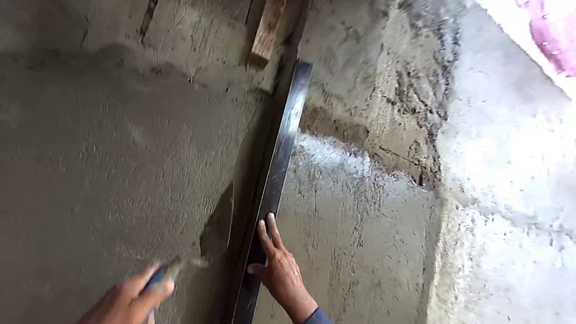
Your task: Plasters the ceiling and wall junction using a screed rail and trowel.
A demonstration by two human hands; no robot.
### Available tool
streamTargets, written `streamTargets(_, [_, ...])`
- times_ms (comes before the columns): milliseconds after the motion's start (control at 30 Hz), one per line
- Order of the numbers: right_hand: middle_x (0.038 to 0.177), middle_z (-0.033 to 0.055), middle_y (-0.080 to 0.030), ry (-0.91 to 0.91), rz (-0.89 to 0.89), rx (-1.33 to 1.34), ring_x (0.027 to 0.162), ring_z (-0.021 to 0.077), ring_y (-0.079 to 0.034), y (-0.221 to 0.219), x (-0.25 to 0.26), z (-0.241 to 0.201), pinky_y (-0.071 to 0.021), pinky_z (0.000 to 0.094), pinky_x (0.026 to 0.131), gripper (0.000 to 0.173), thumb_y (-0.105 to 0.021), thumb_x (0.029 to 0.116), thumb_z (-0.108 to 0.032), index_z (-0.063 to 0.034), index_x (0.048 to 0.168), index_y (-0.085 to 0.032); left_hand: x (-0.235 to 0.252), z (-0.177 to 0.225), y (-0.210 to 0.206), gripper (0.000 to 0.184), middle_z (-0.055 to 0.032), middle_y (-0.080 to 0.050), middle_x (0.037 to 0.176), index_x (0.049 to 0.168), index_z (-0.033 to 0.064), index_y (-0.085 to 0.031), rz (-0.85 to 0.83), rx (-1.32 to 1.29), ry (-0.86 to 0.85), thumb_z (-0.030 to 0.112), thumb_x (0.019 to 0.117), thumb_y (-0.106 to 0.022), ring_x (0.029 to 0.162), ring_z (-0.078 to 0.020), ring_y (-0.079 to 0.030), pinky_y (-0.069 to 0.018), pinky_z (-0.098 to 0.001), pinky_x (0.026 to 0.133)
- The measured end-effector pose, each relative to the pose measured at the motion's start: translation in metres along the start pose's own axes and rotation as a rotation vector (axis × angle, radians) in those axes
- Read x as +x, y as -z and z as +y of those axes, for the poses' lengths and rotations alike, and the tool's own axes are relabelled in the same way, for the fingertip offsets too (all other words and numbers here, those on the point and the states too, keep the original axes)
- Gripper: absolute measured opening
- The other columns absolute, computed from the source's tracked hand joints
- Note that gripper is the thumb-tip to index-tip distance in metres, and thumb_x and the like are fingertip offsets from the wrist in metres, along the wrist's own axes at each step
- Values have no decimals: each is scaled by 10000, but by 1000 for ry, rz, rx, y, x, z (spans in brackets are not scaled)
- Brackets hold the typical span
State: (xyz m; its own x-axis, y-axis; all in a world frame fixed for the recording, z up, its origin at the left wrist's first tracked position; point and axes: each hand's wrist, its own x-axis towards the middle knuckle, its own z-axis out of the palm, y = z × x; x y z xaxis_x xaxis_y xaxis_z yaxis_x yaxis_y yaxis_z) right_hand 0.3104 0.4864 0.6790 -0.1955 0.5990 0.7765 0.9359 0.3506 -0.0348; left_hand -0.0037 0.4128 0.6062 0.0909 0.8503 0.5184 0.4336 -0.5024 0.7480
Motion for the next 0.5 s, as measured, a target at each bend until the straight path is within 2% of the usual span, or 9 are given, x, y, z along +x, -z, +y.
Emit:
streamTargets(33, [1707, 66, -197, -13, -20, -5, 1103, 360, -686, 1, 0, -1, -574, 550, 865, 1045, -888, 741, -251, -231, 1619, -321, 27, 16, 18, 486, -122, -668, 847, 1399, 107, -514, -1, -4, -13, 421, 1027, -523, 614, -243, -682, -611, -437, 571])
streamTargets(67, [1709, 58, -191, -14, -22, -7, 1080, 351, -695, 1, -1, -2, -579, 538, 851, 1049, -889, 737, -252, -234, 1619, -321, 50, 36, 33, 434, -120, -669, 837, 1369, 113, -539, 57, 102, -28, 394, 1039, -559, 605, -238, -674, -605, -429, 566])
streamTargets(133, [1715, 43, -168, -4, -11, -18, 1055, 328, -709, 0, 0, -2, -592, 512, 821, 1071, -902, 719, -249, -233, 1619, -322, 91, 75, 50, 371, -144, -685, 872, 1254, 98, -629, 270, 467, -107, 386, 1021, -628, 748, -308, -678, -565, -537, 689])
streamTargets(233, [1720, 33, -147, 20, 25, -24, 1025, 302, -720, -5, -1, 0, -599, 488, 787, 1098, -919, 689, -233, -224, 1616, -331, 148, 120, 70, 339, -190, -694, 949, 1170, 68, -653, 459, 792, -289, 365, 1010, -617, 876, -412, -691, -539, -633, 720])
streamTargets(300, [1718, 27, -154, 36, 50, -19, 1025, 291, -721, -8, -1, 1, -598, 481, 786, 1113, -929, 670, -227, -224, 1613, -339, 176, 155, 82, 296, -220, -686, 978, 1107, 31, -652, 494, 886, -351, 306, 999, -628, 904, -449, -682, -525, -645, 719])
streamTargets(367, [1718, 25, -156, 35, 52, -25, 1017, 282, -721, -8, -1, 1, -596, 477, 789, 1115, -928, 671, -230, -234, 1615, -334, 200, 181, 92, 286, -238, -685, 1009, 1101, 14, -656, 512, 944, -394, 276, 987, -640, 940, -466, -677, -517, -662, 728])
streamTargets(500, [1714, 28, -176, 16, 21, -37, 1051, 293, -707, -7, -2, 0, -583, 491, 828, 1089, -911, 708, -257, -241, 1621, -318, 226, 208, 109, 269, -222, -688, 999, 1105, 42, -663, 440, 1056, -472, 281, 984, -639, 963, -448, -677, -513, -656, 756])
